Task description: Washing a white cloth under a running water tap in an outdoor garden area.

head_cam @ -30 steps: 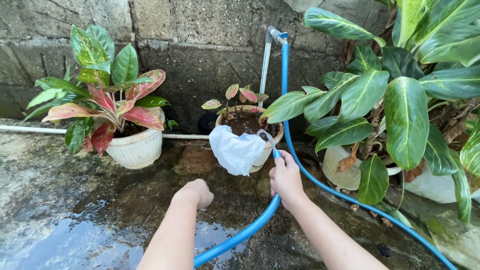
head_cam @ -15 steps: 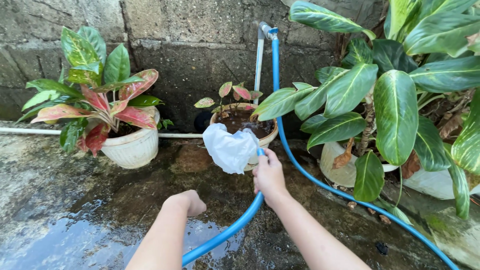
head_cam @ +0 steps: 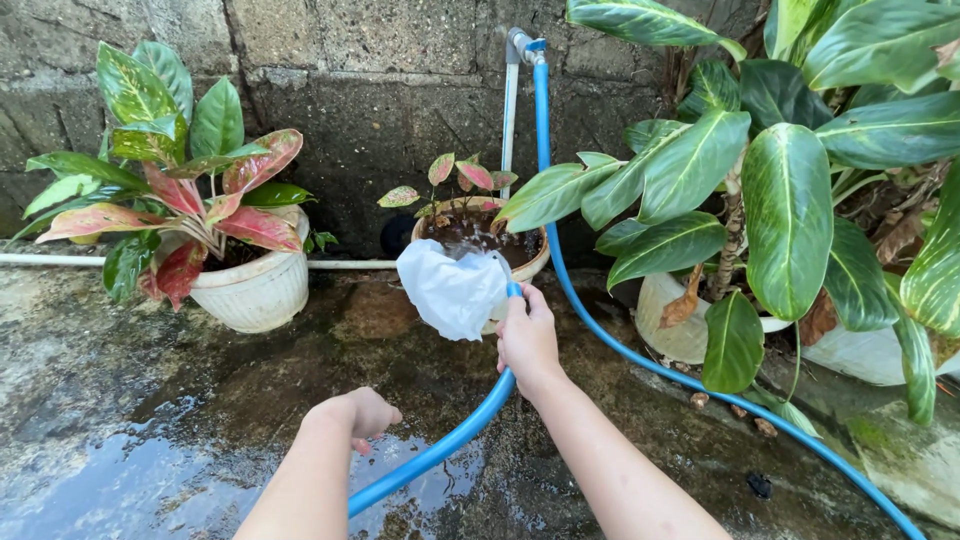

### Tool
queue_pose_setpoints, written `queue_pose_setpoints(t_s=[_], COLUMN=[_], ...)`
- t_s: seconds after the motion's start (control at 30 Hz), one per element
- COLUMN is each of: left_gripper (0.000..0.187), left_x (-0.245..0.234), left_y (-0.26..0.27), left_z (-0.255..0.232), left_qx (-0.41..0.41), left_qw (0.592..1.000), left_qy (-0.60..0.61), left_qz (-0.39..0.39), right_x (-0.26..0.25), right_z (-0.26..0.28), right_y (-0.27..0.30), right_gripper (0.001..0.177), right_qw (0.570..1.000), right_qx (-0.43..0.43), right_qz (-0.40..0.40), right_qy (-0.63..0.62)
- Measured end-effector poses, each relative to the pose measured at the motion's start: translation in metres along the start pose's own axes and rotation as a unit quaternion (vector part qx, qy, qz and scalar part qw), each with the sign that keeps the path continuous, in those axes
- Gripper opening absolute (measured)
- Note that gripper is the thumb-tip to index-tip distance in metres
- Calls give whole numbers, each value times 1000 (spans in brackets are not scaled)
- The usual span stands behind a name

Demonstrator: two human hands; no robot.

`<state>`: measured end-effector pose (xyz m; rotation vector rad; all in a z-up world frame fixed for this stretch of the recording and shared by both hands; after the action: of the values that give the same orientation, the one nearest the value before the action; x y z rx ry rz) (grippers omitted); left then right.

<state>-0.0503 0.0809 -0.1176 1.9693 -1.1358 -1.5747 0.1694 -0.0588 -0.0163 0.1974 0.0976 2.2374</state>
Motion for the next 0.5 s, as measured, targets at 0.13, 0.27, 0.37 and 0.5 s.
queue_pose_setpoints(t_s=[0.13, 0.27, 0.37, 0.5], left_gripper=[48, 46, 46, 50], left_x=[1, -12, -19, -18], left_y=[-15, -30, -12, -9], left_z=[20, 34, 25, 7], left_qx=[-15, -19, -6, 10], left_qw=[999, 999, 995, 994], left_qy=[36, -44, -96, -93], left_qz=[13, -15, -37, -60], right_x=[0, 1, 3, 4], right_z=[-5, -3, -4, -9], right_y=[-4, -1, -2, 0], right_gripper=[43, 42, 41, 42], right_qw=[1000, 1000, 1000, 1000], right_qx=[-6, -6, -5, 3], right_qz=[-3, -6, -2, 3], right_qy=[0, 10, 8, 22])
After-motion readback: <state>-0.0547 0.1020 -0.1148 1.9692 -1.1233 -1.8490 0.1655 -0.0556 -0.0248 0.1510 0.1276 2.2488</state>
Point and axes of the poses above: each hand's wrist, its own y-axis away from the middle knuckle, its own x-axis out of the palm, z = x × y, the point moved 8 cm from there along -y, towards the middle knuckle, and after that the axes turned 3 degrees about y, right-handed, at the moved point
